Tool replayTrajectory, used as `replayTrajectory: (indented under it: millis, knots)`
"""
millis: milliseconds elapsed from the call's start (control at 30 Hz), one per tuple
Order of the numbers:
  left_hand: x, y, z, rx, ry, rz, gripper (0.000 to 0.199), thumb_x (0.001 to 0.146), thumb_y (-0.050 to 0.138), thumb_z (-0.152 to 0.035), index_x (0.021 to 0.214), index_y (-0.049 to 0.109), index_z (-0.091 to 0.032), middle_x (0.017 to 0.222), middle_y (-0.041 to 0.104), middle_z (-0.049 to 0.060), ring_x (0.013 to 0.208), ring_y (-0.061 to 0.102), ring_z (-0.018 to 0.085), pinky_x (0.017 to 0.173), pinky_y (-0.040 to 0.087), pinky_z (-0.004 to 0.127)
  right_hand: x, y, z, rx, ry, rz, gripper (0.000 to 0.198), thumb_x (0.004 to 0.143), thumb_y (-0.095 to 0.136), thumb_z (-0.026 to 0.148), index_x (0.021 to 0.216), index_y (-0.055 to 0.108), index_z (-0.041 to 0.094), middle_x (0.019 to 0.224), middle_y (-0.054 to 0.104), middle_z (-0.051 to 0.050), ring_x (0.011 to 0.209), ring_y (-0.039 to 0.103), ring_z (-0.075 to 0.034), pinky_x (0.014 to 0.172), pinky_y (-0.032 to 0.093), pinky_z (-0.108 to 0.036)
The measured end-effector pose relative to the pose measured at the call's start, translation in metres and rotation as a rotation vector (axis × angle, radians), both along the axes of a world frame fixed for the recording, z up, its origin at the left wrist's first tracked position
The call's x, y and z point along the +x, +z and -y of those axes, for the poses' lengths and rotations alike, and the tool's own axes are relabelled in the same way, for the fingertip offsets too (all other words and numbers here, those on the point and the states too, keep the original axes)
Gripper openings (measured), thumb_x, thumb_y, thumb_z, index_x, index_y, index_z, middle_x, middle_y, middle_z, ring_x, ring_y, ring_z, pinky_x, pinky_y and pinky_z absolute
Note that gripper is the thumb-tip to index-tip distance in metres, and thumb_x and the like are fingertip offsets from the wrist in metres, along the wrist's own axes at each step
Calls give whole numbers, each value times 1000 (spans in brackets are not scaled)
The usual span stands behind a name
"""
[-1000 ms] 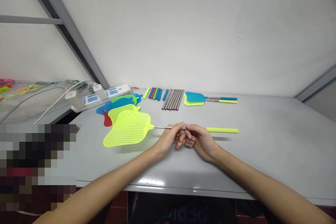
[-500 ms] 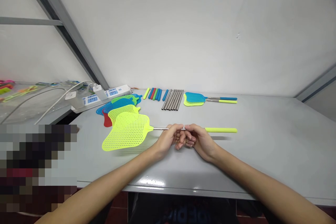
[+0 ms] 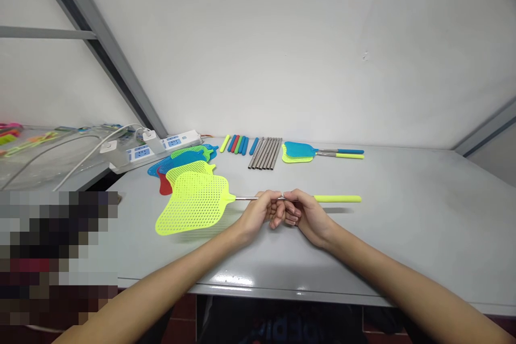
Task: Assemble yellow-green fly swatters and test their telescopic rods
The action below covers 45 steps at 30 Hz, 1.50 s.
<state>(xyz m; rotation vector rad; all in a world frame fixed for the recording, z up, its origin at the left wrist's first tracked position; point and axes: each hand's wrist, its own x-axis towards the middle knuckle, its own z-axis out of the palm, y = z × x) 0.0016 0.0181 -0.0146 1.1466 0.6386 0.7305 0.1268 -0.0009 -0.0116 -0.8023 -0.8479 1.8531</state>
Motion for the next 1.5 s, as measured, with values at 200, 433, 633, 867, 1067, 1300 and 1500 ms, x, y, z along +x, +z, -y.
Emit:
replayTrajectory:
  millis: [200,433,633,867,1067,1300,1500]
  knots:
    - [-1,2,-1,-77,-13,1,40,77,32,-33,44,45,-15,38,44,0,40,39,10,52,33,24,1,-2,-2,-12,-20,-7,36,70,44,25,38,33,16,38,25,5,39,24,-7,43,18,-24]
    - [0,6,0,-140,15,4,37,75,34,-33,43,42,-15,38,41,-1,39,36,9,49,32,24,1,-3,-2,-59,3,-23,34,71,44,27,40,33,16,39,23,6,39,22,-7,43,18,-24]
    - [0,4,-1,-134,18,2,36,75,35,-32,45,44,-15,40,40,-2,39,36,8,48,31,23,2,-4,-3,-77,11,-33,33,70,45,28,42,34,16,39,23,6,39,21,-7,43,18,-23]
    - [-1,5,-2,-94,47,-21,37,74,37,-33,43,44,-15,40,41,-1,39,37,8,47,32,23,3,-4,-4,-82,60,-29,32,72,46,31,45,34,17,40,23,7,39,21,-7,43,17,-23]
    - [0,7,-3,-102,67,-44,35,72,39,-35,43,43,-15,40,41,-2,38,37,8,47,32,23,3,-3,-4,-62,76,-18,33,72,46,34,47,34,17,40,24,7,39,21,-7,43,17,-23]
    - [0,7,-3,-99,61,-56,36,72,39,-36,42,43,-15,40,40,-2,38,36,8,47,32,23,2,-2,-2,-56,64,-21,35,72,47,36,46,35,17,39,25,7,38,22,-7,42,18,-23]
    - [-1,5,-4,-65,43,-42,37,74,37,-34,43,43,-15,41,42,-1,39,37,9,49,32,24,2,-3,-2,-32,47,-16,37,72,48,38,45,34,17,40,26,7,38,23,-6,42,17,-23]
